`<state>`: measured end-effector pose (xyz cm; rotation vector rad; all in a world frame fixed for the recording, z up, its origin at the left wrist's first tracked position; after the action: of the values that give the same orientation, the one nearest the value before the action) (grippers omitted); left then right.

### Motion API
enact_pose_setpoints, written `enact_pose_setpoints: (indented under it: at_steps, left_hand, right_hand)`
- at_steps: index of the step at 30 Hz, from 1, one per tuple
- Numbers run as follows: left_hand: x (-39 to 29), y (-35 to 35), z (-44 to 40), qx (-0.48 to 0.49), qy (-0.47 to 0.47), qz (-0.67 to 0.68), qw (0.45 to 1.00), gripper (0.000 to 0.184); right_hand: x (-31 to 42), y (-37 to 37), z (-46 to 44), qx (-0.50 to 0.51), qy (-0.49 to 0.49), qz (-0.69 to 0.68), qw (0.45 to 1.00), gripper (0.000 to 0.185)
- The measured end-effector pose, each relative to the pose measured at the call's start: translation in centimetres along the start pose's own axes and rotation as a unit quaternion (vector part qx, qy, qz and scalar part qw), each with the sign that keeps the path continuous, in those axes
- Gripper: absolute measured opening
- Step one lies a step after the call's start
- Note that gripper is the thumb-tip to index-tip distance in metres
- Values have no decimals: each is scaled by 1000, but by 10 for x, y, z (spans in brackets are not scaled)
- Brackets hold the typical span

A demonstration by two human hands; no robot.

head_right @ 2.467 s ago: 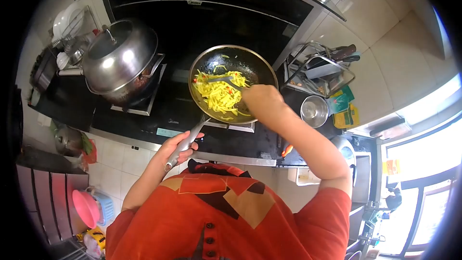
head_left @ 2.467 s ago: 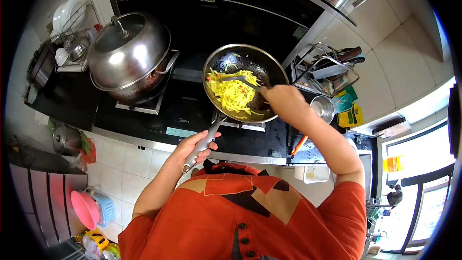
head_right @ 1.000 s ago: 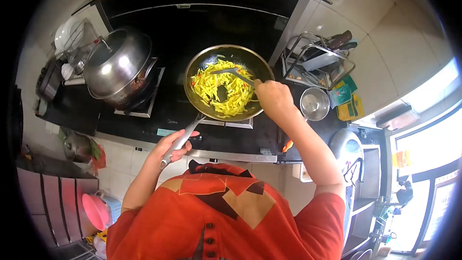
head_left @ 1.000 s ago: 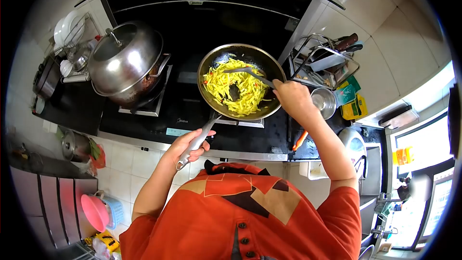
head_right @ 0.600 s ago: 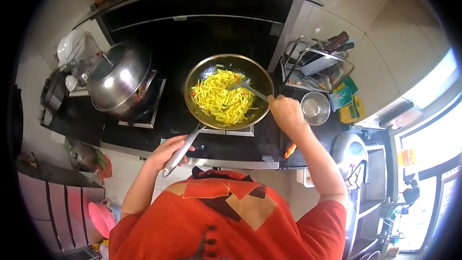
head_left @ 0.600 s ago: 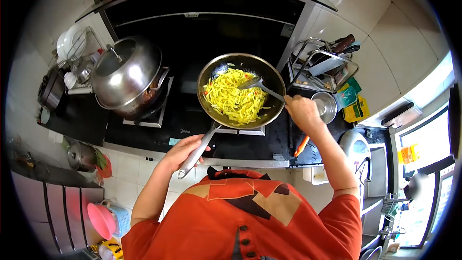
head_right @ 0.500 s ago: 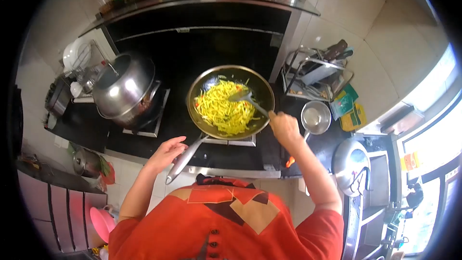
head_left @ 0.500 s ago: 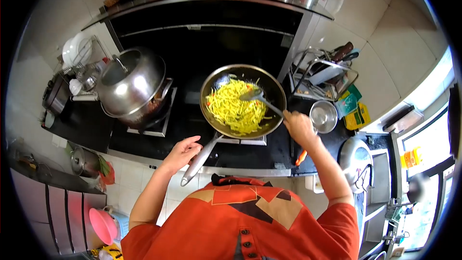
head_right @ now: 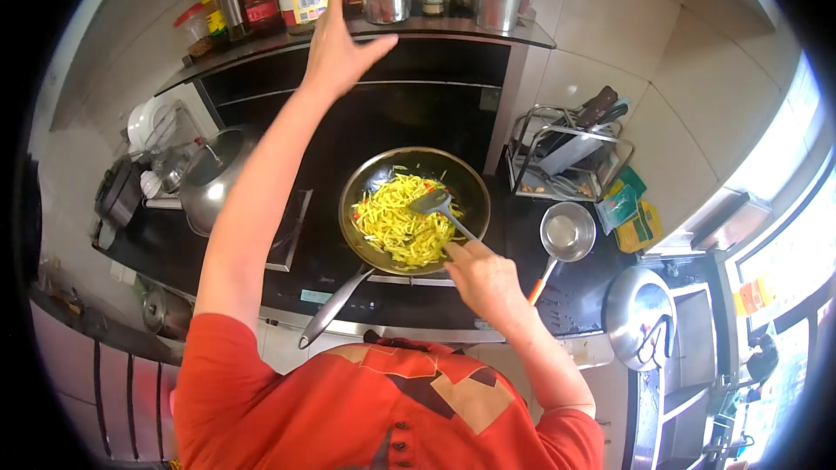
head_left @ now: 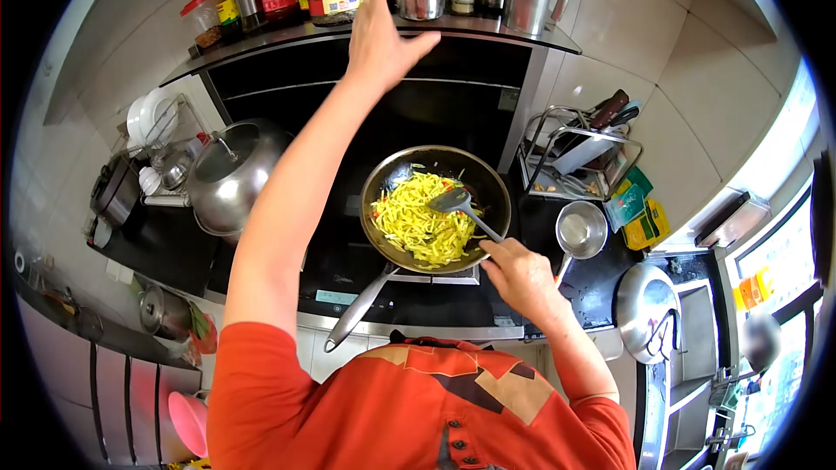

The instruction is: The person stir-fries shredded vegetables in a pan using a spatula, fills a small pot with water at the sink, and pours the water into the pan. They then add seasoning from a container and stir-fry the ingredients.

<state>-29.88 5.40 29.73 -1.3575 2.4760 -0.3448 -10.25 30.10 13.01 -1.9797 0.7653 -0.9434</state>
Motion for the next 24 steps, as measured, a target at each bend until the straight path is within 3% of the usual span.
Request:
enact_pose_setpoints:
  at_steps: [3, 5, 7, 13, 15, 16, 17, 19, 21, 23, 24]
  left_hand:
    - [17, 39, -41, 51, -108, -2, 993, 119]
    - [16, 51, -53, 38, -113, -27, 992, 118]
    - [13, 56, -61, 86, -241, 37, 966, 123]
    - [5, 56, -60, 87, -247, 102, 960, 119]
    - [-1, 50, -50, -11, -239, 201, 950, 118]
    - [-7, 38, -40, -11, -241, 199, 950, 118]
    - [-14, 25, -28, -2, -230, 282, 931, 116]
    - [-34, -3, -1, 15, -202, 444, 873, 114]
    - [-29, -22, 29, 65, -140, 313, 937, 112]
    - [-42, -48, 60, 56, -106, 309, 943, 108]
    - [-46, -57, 76, 85, -129, 323, 934, 115]
  right_hand:
    - [4, -1, 13, 7, -9, -19, 1000, 28]
    - [5, -8, 23, 31, 13, -21, 999, 28]
    - [3, -14, 32, 52, 53, -13, 997, 27]
    - [-12, -14, 52, 35, 89, -4, 995, 26]
    - [-13, -17, 50, 15, 77, 5, 997, 24]
    - [-18, -20, 49, -12, 84, -1, 996, 24]
    - [-21, -20, 47, -37, 93, -8, 995, 24]
    - [-21, -26, 36, -63, 112, -88, 988, 26]
    - [-21, -23, 23, -55, 185, -263, 945, 32]
    - [-2, -29, -1, -68, 219, -366, 902, 40]
    - [3, -29, -13, -69, 191, -411, 889, 47]
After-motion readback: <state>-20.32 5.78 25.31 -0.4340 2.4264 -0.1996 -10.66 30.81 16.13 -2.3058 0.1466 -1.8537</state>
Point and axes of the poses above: each hand's wrist, its own z-axis away from the middle knuckle, its own y-axis out of the palm, x = y × z, the point moved 1 cm from there along -z, towards the middle knuckle, and after that the axes turned 2 degrees about y, right-handed, at the moved point
